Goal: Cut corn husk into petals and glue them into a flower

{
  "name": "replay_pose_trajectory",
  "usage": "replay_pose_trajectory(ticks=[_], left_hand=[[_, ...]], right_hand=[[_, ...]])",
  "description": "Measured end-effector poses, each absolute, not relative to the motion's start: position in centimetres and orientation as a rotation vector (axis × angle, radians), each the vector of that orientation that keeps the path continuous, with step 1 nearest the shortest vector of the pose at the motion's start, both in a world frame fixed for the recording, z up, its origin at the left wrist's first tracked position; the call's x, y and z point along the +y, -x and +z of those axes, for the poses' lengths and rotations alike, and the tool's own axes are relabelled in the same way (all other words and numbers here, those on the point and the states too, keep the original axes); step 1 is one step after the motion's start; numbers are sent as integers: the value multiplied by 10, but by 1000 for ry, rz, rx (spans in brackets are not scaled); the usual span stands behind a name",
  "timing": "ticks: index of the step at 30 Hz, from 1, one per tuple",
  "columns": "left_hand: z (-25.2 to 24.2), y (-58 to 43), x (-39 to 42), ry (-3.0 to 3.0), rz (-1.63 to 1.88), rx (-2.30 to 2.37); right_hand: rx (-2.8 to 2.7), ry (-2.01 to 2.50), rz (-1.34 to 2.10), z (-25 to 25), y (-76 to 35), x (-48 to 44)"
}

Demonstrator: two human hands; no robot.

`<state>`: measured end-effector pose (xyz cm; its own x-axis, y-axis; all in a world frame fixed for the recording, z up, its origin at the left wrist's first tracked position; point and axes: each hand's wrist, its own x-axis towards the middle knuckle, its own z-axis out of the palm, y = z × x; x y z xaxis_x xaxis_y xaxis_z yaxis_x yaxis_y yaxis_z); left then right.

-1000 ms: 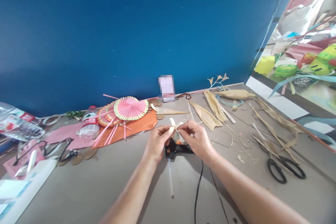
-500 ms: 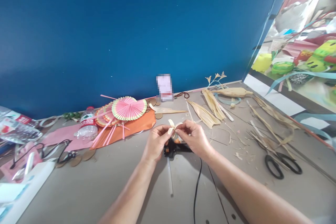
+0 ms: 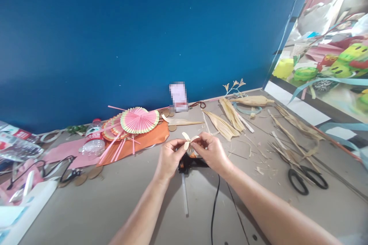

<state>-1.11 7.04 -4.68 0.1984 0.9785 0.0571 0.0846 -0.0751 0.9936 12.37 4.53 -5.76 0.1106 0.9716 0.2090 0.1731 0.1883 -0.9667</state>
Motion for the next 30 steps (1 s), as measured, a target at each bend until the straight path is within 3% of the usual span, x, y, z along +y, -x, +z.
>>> replay_pose_trajectory(ticks=[30], left_hand=[[-48,12,71,-1586,1099,1041]], right_hand=[[-1282,1256,865,-52,-122,41]])
